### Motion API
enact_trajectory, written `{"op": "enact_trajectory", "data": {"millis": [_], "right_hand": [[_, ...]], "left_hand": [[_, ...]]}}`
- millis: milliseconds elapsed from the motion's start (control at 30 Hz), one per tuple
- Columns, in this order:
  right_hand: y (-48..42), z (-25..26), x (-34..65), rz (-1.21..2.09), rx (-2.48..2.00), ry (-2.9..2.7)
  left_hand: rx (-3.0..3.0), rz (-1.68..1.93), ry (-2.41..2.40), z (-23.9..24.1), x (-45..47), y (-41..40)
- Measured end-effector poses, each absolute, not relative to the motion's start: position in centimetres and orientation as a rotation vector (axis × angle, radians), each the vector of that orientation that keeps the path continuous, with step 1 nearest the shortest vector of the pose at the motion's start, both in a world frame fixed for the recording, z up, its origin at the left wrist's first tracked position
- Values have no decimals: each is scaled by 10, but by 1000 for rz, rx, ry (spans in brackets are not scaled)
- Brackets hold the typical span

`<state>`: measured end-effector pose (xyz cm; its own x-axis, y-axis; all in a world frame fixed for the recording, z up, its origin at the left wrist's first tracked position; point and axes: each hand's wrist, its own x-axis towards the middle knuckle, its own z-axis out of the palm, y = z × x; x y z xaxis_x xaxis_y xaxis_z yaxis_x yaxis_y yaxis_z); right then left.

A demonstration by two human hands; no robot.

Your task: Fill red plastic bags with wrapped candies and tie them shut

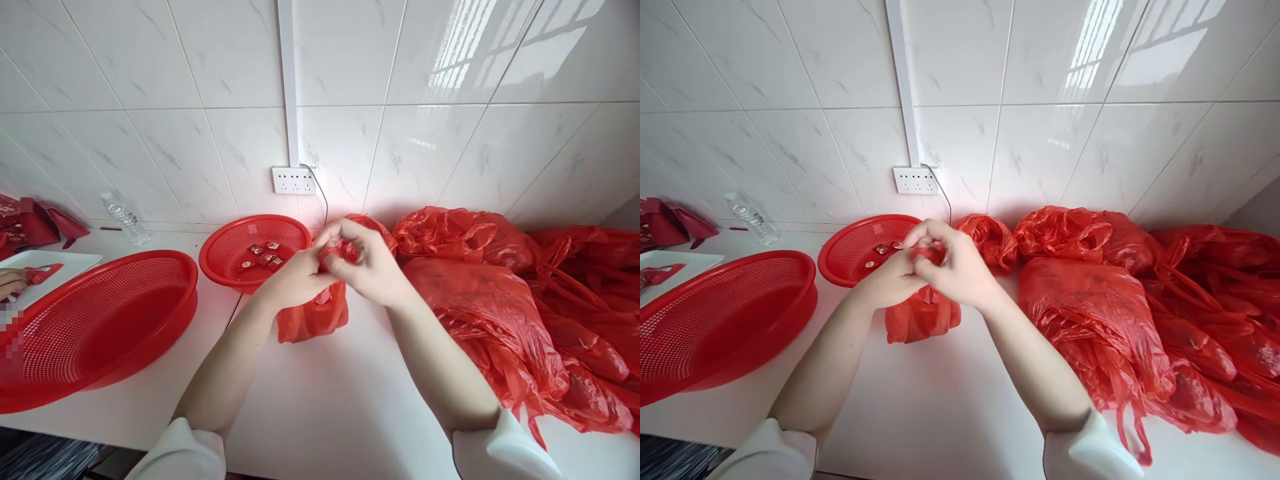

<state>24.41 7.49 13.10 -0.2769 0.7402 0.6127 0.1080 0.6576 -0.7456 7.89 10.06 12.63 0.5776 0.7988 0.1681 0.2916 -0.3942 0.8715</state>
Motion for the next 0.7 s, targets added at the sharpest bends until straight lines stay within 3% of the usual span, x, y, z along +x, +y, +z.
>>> {"op": "enact_trajectory", "data": {"millis": [333,500,633,700], "right_hand": [[80,65,257,1011,-708,-1597],[66,62,269,852,-756,-1616],[55,69,272,836,-687,-2099],[57,66,267,793,-721,-2023]], "left_hand": [[1395,779,803,85,69,95],[1390,719,775,72,72,97],[1719,702,865,75,68,88],[2094,661,986,79,64,78]]}}
